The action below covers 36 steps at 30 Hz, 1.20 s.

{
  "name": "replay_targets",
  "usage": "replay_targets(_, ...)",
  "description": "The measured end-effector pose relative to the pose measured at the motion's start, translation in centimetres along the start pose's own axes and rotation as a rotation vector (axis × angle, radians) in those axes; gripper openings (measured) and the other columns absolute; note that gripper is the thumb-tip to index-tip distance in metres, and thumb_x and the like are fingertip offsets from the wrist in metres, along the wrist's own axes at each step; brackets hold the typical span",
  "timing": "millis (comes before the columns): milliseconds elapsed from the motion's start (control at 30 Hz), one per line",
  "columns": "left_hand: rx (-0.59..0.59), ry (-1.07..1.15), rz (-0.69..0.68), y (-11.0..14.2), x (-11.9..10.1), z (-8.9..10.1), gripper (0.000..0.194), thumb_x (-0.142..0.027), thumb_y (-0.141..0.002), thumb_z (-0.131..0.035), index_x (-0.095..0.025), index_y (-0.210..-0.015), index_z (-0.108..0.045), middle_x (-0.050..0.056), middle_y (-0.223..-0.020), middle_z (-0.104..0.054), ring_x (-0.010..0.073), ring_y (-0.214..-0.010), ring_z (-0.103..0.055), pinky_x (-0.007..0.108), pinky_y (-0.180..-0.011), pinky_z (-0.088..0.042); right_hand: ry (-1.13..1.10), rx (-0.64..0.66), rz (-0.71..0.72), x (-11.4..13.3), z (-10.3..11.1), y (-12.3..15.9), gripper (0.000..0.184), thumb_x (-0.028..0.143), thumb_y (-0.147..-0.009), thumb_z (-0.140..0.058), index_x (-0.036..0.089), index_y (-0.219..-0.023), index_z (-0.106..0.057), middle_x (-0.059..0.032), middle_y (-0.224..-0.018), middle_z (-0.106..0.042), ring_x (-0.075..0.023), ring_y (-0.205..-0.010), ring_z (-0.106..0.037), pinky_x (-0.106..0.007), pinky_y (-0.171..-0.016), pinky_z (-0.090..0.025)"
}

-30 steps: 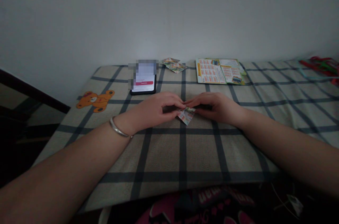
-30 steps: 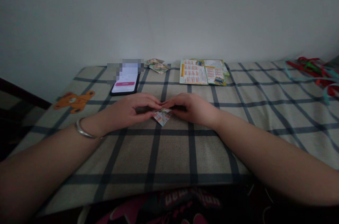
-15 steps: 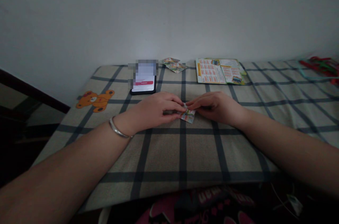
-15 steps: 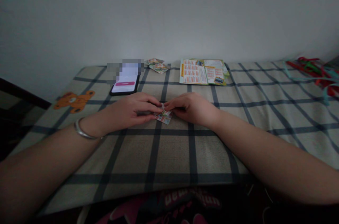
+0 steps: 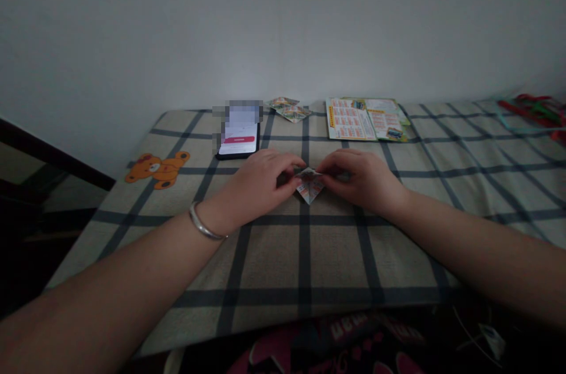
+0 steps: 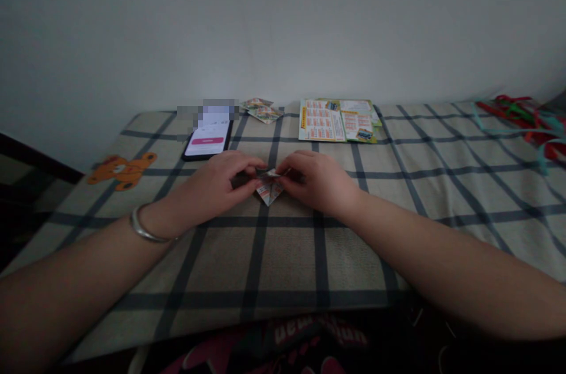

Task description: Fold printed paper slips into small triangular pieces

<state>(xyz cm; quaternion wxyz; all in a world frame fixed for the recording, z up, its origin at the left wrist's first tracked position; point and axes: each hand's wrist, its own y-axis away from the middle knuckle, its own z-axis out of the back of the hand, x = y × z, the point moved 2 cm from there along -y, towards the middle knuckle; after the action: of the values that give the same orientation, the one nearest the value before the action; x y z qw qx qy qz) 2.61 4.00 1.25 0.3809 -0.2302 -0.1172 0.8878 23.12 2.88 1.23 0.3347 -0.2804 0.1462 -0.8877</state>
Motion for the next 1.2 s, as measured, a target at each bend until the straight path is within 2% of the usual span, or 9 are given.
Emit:
replay_targets(200,-0.070,0.054,0.150,0.1,-0.7,-0.2,0.013,-0.022,-0.084,-0.062,-0.020,-0.096,-0.062,0.000,-0.085,-0.066,0.0174,-0.084,-0.061,0.033,-0.077,-0.046,0.080,-0.026,-0.022,0.2,-0.3,0.0,0.012,0.028,-0.085,-0.063,0.018,-0.079,-0.061,-0.0011,-0.075,-0.064,-0.0127,-0.066,-0.057,-0.025,-0.059,-0.040)
replay_targets(333,-0.077,0.072,0.162,0.1,-0.7,-0.3,0.012,-0.022,-0.085,-0.060,-0.019,-0.096,-0.061,0.000,-0.086,-0.067,0.0175,-0.084,-0.061,0.033,-0.077,-0.046,0.045,-0.020,-0.005,0.1,-0.4,0.0,0.009,0.024,-0.085,-0.061,0.019,-0.079,-0.058,-0.0019,-0.081,-0.063,-0.0131,-0.070,-0.057,-0.025,-0.062,-0.040)
replay_targets(467,-0.069,0.069,0.166,0.1,-0.7,-0.5,0.015,-0.024,-0.084,-0.061,-0.019,-0.099,-0.060,0.001,-0.088,-0.067,0.0178,-0.084,-0.061,0.033,-0.077,-0.046,0.071,0.003,-0.005,0.4,-0.4,-0.1,0.013,0.022,-0.085,-0.059,0.019,-0.074,-0.053,-0.0020,-0.078,-0.058,-0.0133,-0.068,-0.053,-0.026,-0.061,-0.038)
replay_targets(633,-0.071,-0.183,0.109,0.1,-1.3,-0.1,0.006,-0.025,-0.085,-0.058,-0.019,-0.086,-0.060,0.002,-0.079,-0.065,0.0217,-0.080,-0.060,0.039,-0.078,-0.044,0.064,0.059,0.029,0.9,-0.3,-0.2,0.015,0.024,-0.088,-0.056,0.019,-0.075,-0.052,-0.0035,-0.081,-0.058,-0.0140,-0.071,-0.053,-0.027,-0.062,-0.037)
replay_targets(767,-0.099,-0.357,0.046,0.1,-1.8,0.3,0.006,-0.020,-0.084,-0.053,-0.018,-0.085,-0.059,0.004,-0.078,-0.066,0.0241,-0.081,-0.060,0.042,-0.080,-0.044,0.060,0.091,0.049,0.9,-0.4,-0.2,0.012,0.022,-0.088,-0.054,0.019,-0.077,-0.053,-0.0040,-0.083,-0.059,-0.0146,-0.073,-0.054,-0.027,-0.063,-0.038)
replay_targets(867,-0.095,-0.390,0.009,0.1,-2.0,0.4,0.006,-0.022,-0.085,-0.055,-0.018,-0.086,-0.059,0.004,-0.077,-0.065,0.0242,-0.080,-0.060,0.041,-0.080,-0.044,0.079,0.079,0.034,0.9,-0.4,-0.2,0.012,0.023,-0.088,-0.054,0.019,-0.077,-0.053,-0.0036,-0.081,-0.058,-0.0145,-0.072,-0.053,-0.027,-0.063,-0.037)
replay_targets(1000,-0.085,-0.446,-0.045,0.1,-2.1,0.4,0.012,-0.030,-0.087,-0.057,-0.019,-0.086,-0.060,0.004,-0.074,-0.065,0.0247,-0.077,-0.061,0.040,-0.077,-0.044,0.074,0.099,0.102,1.2,-0.5,-0.2,0.012,0.023,-0.089,-0.053,0.018,-0.079,-0.054,-0.0043,-0.082,-0.058,-0.0151,-0.074,-0.054,-0.027,-0.064,-0.038)
replay_targets(1200,-0.086,-0.476,-0.049,0.2,-2.1,0.2,0.012,-0.025,-0.087,-0.053,-0.018,-0.081,-0.060,0.004,-0.068,-0.063,0.0218,-0.072,-0.060,0.037,-0.073,-0.043,0.050,0.096,0.103,1.2,-0.6,-0.2,0.013,0.026,-0.091,-0.053,0.019,-0.081,-0.056,-0.0055,-0.087,-0.061,-0.0160,-0.077,-0.056,-0.028,-0.066,-0.040)
